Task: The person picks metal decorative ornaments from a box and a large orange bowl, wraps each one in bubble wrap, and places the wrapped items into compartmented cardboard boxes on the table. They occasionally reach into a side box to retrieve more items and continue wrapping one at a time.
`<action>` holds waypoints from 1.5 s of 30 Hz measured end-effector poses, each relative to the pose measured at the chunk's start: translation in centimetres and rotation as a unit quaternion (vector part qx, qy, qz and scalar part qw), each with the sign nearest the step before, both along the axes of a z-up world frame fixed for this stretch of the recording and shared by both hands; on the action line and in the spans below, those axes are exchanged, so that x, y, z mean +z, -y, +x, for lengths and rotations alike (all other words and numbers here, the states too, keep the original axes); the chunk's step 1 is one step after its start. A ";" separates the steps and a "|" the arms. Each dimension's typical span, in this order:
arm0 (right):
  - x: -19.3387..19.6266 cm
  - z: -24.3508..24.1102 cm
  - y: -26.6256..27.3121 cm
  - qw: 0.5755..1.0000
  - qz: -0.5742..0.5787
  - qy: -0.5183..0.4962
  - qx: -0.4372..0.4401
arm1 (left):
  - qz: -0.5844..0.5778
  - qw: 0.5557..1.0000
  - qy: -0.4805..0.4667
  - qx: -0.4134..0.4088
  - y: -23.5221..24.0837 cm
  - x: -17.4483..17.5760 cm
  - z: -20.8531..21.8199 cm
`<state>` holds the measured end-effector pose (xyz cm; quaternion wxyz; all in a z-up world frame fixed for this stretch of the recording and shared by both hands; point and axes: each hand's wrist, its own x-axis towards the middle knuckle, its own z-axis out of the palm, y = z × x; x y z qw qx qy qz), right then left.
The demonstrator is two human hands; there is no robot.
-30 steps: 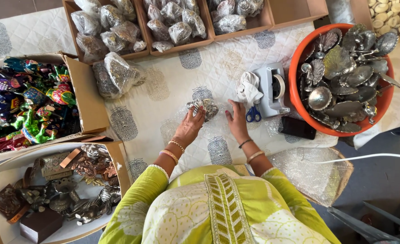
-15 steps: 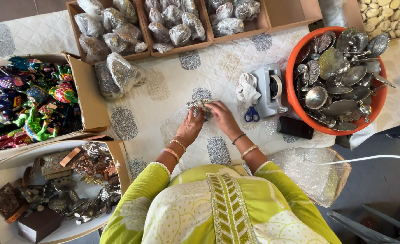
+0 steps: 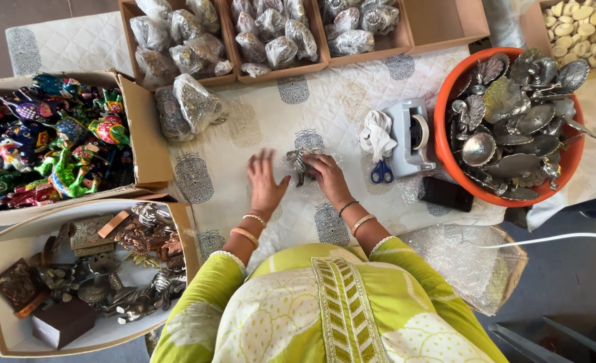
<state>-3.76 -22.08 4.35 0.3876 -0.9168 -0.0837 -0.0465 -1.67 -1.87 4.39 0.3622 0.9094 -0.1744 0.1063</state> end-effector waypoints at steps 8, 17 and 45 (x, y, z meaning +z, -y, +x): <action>-0.3 -0.6 -0.9 0.995 -0.077 0.066 -0.003 | -0.141 0.938 -0.311 0.064 -1.4 -7.2 1.1; -1.7 0.0 -0.4 0.999 -0.005 0.022 -0.044 | -0.171 0.950 -0.259 0.041 7.5 -7.3 1.1; -3.0 0.7 -0.7 0.989 0.059 -0.009 -0.134 | -0.144 0.980 -0.106 -0.083 2.1 -2.0 1.0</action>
